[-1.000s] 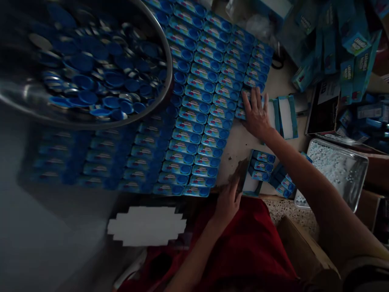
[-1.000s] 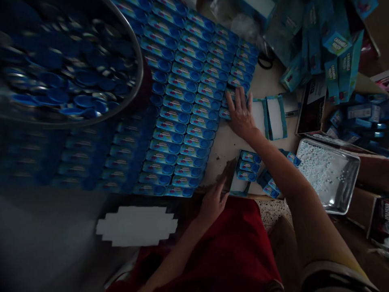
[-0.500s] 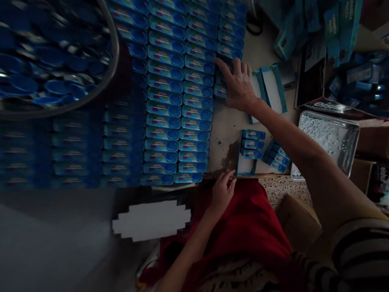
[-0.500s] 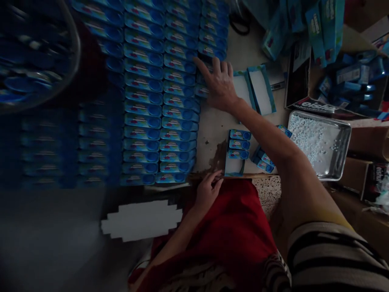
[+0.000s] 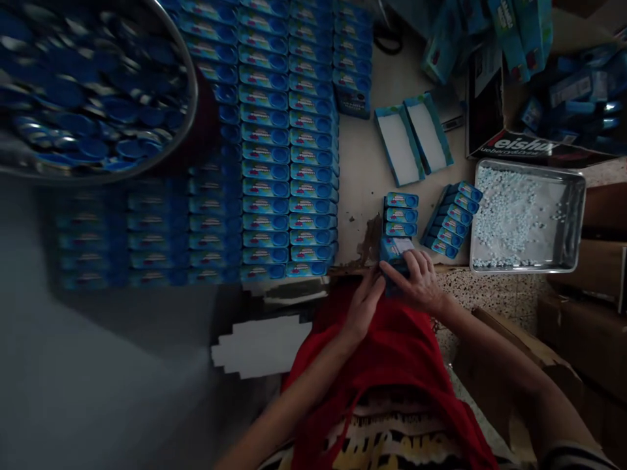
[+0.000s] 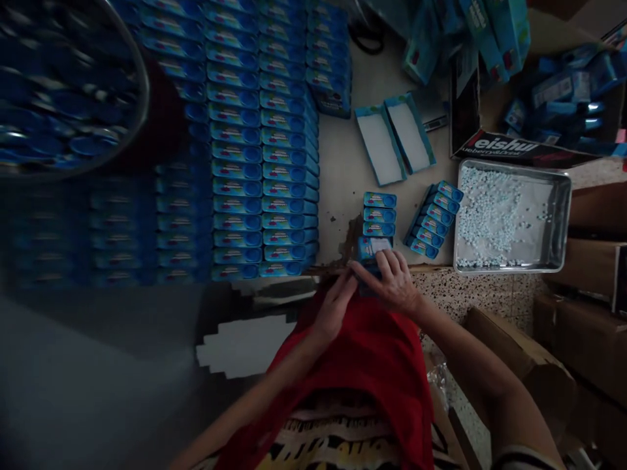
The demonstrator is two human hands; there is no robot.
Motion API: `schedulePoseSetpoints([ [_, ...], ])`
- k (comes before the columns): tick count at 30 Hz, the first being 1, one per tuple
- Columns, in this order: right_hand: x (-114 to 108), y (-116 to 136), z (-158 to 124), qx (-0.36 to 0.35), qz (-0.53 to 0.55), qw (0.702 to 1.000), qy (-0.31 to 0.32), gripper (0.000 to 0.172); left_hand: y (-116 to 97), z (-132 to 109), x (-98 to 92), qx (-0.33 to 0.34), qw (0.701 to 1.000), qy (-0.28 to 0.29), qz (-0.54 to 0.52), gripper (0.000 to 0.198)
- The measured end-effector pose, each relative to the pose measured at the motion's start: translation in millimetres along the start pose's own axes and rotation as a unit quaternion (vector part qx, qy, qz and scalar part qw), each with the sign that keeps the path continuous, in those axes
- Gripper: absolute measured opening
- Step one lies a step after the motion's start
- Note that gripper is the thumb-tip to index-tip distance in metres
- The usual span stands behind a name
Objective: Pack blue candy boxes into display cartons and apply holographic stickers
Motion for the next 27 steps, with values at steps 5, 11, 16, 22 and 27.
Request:
schedulePoseSetpoints([
  [5, 29.7, -19.5, -14.4, 0.015, -0.005, 1.0, -0.017, 0.067, 20.2, 21.2, 25.1, 0.049, 0.997, 0.023, 0.056, 0.075],
  [11, 36.5, -24.5, -23.2, 0.002, -0.026, 1.0, -0.012, 0.067, 44.3, 25.3, 30.7, 0.11, 0.987, 0.02, 0.119, 0.074],
  [16, 27.3, -33.7, 1.5, 0.024, -0.017, 0.997, 0.076, 0.065, 46.8, 35.2, 23.9, 0.176, 0.964, -0.019, 0.198, 0.069],
  [22, 27.3, -37.8, 20.2, 0.053, -0.007, 0.986, 0.159, 0.082, 39.0, 76.3, 23.4, 0.274, 0.928, -0.026, 0.252, 0.067],
  [27, 26.2, -33.5, 26.3, 0.042, 0.022, 0.981, 0.189, 0.096, 42.1, 83.3, 19.1, 0.286, 0.92, -0.034, 0.267, 0.065],
])
Point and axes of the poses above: each hand's wrist, its own z-axis towards the middle knuckle, its own x-axis out of the palm, y = z × x, the point moved 3 cm from there along z, towards the middle knuckle
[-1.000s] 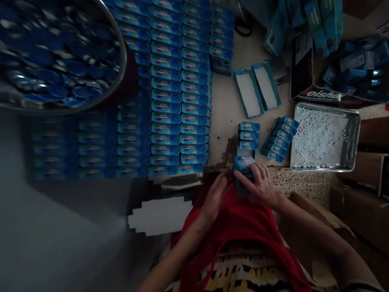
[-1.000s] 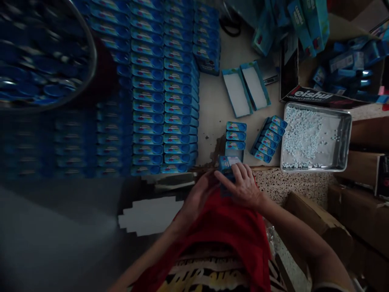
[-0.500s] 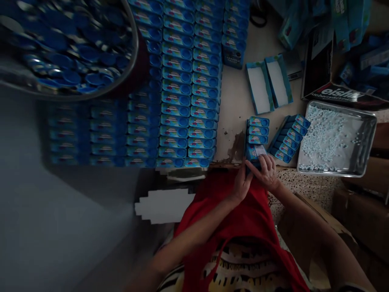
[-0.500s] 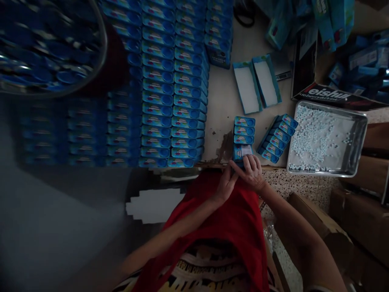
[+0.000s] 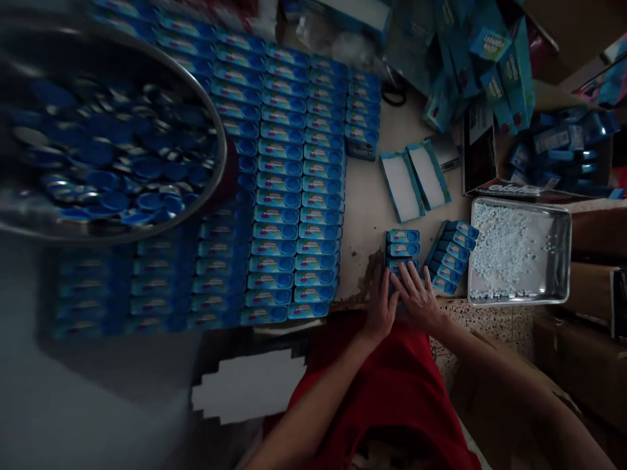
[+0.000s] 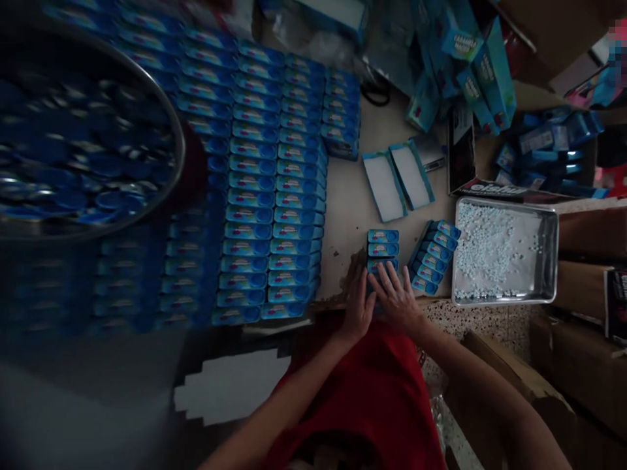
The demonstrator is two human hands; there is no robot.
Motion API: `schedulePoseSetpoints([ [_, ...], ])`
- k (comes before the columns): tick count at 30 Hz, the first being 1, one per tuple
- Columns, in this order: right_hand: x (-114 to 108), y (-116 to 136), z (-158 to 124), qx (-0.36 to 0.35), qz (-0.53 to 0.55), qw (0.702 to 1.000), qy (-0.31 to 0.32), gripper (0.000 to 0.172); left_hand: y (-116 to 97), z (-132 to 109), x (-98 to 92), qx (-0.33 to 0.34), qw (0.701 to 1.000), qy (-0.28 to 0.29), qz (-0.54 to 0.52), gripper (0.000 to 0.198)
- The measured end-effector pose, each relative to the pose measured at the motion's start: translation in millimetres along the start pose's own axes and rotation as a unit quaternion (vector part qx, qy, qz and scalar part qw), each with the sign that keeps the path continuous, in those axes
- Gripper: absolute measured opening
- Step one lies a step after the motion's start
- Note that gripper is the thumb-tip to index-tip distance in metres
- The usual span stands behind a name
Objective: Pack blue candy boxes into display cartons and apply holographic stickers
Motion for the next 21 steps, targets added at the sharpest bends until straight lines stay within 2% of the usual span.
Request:
schedulePoseSetpoints([
  [2, -23.1, -11.4, 6.0, -0.034, 0.041, 0.999, -0.001, 0.097, -9.3, 6.5, -17.0, -0.01, 1.0, -0.025, 0.003, 0.062],
  [4, -56.8, -41.1, 24.0, -0.053, 0.092, 0.994, -0.029, 0.077, -24.6, 31.4, -39.3, -0.034, 0.996, -0.078, 0.016, 0.053],
  [5, -75.0, -63.0, 39.5, -0.043, 0.115, 0.991, -0.058, 0.064, -33.1, 52.2, -49.3, -0.05, 0.992, -0.107, 0.031, 0.047],
  [6, -92.2, -87.7, 59.8, -0.024, 0.134, 0.986, -0.093, 0.055, -41.4, 78.3, -56.5, -0.067, 0.988, -0.128, 0.052, 0.042],
  [8, -120.3, -136.8, 113.3, 0.036, 0.156, 0.974, -0.159, 0.053, -55.5, 141.8, -59.1, -0.102, 0.982, -0.123, 0.101, 0.039],
  [10, -137.7, -169.2, 179.6, 0.048, 0.158, 0.97, -0.18, 0.067, -63.7, 208.1, -47.1, -0.149, 0.972, -0.069, 0.171, 0.048],
  [11, -143.1, -176.4, 214.6, 0.031, 0.148, 0.972, -0.178, 0.078, -65.7, 237.7, -38.0, -0.172, 0.962, -0.035, 0.211, 0.057],
  [13, -147.6, -175.9, 281.7, -0.009, 0.107, 0.981, -0.161, 0.101, -65.9, 283.9, -20.2, -0.201, 0.938, 0.03, 0.281, 0.073],
  [15, -144.9, -163.6, 337.7, -0.037, 0.06, 0.987, -0.143, 0.113, -61.4, 309.7, -11.5, -0.21, 0.919, 0.06, 0.328, 0.073],
  [18, -130.4, -141.2, 389.5, -0.078, 0.008, 0.989, -0.126, 0.101, -48.5, 315.8, -22.6, -0.184, 0.911, 0.029, 0.367, 0.071],
  [21, -114.0, -128.2, 399.7, -0.077, -0.006, 0.988, -0.137, 0.084, -32.9, 299.0, -41.5, -0.154, 0.914, 0.019, 0.376, 0.073],
])
Point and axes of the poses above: each hand's wrist, its own z-axis towards the middle knuckle, its own x-axis out of the palm, y = z × x, the point moved 3 cm from there along z, towards the middle knuckle
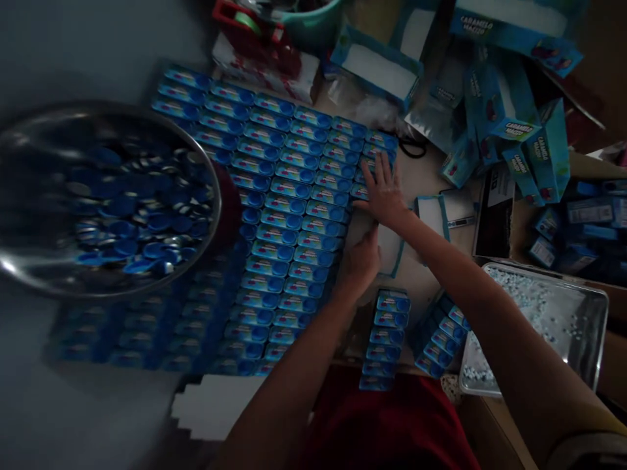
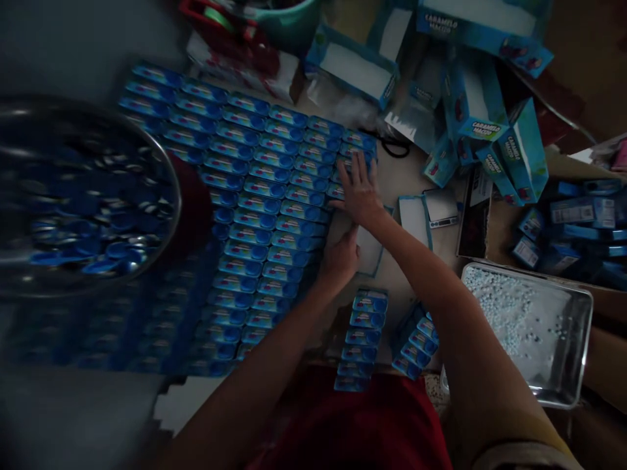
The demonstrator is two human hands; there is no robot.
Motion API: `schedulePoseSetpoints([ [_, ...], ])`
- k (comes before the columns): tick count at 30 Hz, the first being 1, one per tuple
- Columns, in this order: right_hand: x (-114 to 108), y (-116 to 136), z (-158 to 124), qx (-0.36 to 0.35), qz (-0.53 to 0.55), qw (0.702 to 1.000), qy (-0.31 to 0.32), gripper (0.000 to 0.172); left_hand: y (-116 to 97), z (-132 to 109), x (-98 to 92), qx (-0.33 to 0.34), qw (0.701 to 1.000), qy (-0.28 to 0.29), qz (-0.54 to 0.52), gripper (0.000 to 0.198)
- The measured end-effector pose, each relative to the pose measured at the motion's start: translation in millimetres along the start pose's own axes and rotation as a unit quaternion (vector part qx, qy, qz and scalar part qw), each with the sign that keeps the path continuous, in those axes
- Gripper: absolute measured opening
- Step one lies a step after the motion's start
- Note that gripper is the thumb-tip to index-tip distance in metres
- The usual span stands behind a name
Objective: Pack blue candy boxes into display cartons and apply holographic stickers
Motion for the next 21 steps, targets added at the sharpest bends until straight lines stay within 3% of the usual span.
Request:
schedulePoseSetpoints([
  [4, 2.4, 14.3, -23.6, -0.012, -0.03, 0.999, -0.005, 0.086, 21.7, -19.9, 8.3, -0.014, 1.0, 0.017, -0.016, 0.068],
  [7, -3.6, 19.9, -30.5, -0.016, -0.054, 0.998, 0.019, 0.087, 26.2, -30.6, 10.9, -0.014, 0.999, -0.015, -0.049, 0.061],
  [12, -3.9, 6.2, 4.8, 0.021, -0.042, 0.995, 0.086, 0.099, 37.0, -49.2, 16.6, 0.0, 0.987, -0.086, -0.133, 0.061],
  [16, -12.5, -7.9, 21.2, 0.044, -0.027, 0.994, 0.091, 0.089, 44.6, -58.8, 34.5, -0.012, 0.986, -0.055, -0.156, 0.052],
  [18, -31.1, -8.3, 7.2, 0.058, -0.019, 0.997, 0.052, 0.095, 45.6, -57.6, 41.5, -0.01, 0.986, -0.039, -0.163, 0.054],
  [21, -63.9, -1.0, -39.9, 0.045, 0.0, 0.999, -0.01, 0.107, 44.1, -51.1, 44.0, -0.002, 0.985, -0.037, -0.171, 0.06],
])
Point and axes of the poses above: each hand's wrist, its own z-axis towards the middle knuckle, its own x-axis out of the palm, y = z × x, the point moved 3 cm from there along z, towards the middle knuckle
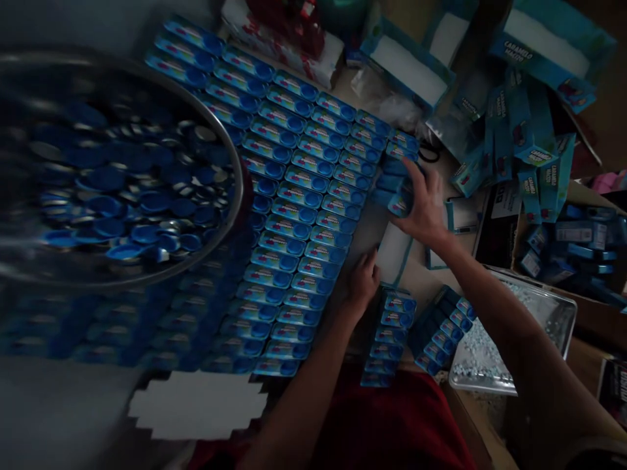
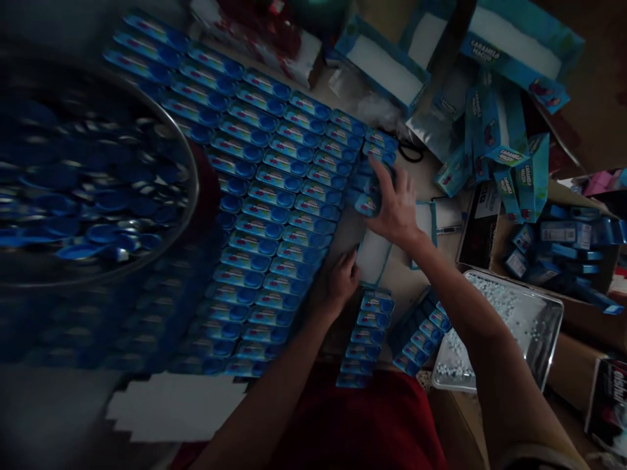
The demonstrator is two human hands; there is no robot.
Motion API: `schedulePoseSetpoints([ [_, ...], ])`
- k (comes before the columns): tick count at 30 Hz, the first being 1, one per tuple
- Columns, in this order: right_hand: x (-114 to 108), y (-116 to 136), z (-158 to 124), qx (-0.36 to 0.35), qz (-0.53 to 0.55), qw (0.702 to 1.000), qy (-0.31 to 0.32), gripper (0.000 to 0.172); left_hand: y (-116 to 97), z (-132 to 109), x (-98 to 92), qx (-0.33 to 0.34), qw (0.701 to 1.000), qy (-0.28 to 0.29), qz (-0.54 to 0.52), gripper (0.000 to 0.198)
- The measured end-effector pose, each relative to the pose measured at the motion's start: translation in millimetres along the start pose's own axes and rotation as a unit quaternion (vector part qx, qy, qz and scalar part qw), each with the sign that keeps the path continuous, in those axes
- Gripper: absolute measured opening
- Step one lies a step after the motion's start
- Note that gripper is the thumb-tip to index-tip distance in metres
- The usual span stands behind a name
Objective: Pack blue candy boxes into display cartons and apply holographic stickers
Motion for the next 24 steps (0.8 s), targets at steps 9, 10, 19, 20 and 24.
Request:
schedulePoseSetpoints([
  [9, 16.9, -7.8, -86.9, 0.022, 0.046, 0.997, 0.055, 0.1, -8.5, 5.5, -9.1, 0.008, 1.0, 0.006, 0.0, 0.067],
  [10, 19.4, -6.3, -83.4, 0.019, 0.027, 0.997, 0.064, 0.1, -7.8, 5.2, -8.9, 0.009, 1.0, 0.004, -0.001, 0.067],
  [19, 41.0, 1.4, -79.4, -0.067, -0.014, 0.993, 0.092, 0.089, -14.7, 3.4, -0.6, 0.004, 1.0, -0.018, -0.02, 0.064],
  [20, 43.2, -0.7, -81.3, -0.063, -0.008, 0.994, 0.094, 0.091, -16.1, 3.1, -0.8, 0.003, 1.0, -0.016, -0.019, 0.064],
  [24, 42.8, -7.5, -80.4, -0.039, 0.005, 0.995, 0.094, 0.098, -19.2, 3.3, -3.0, -0.002, 1.0, -0.007, -0.005, 0.065],
])
Point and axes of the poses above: each hand's wrist, its own z-axis towards the middle knuckle, its own x-axis out of the palm, y = z × x, the point moved 3 cm from there along z, towards the middle knuckle
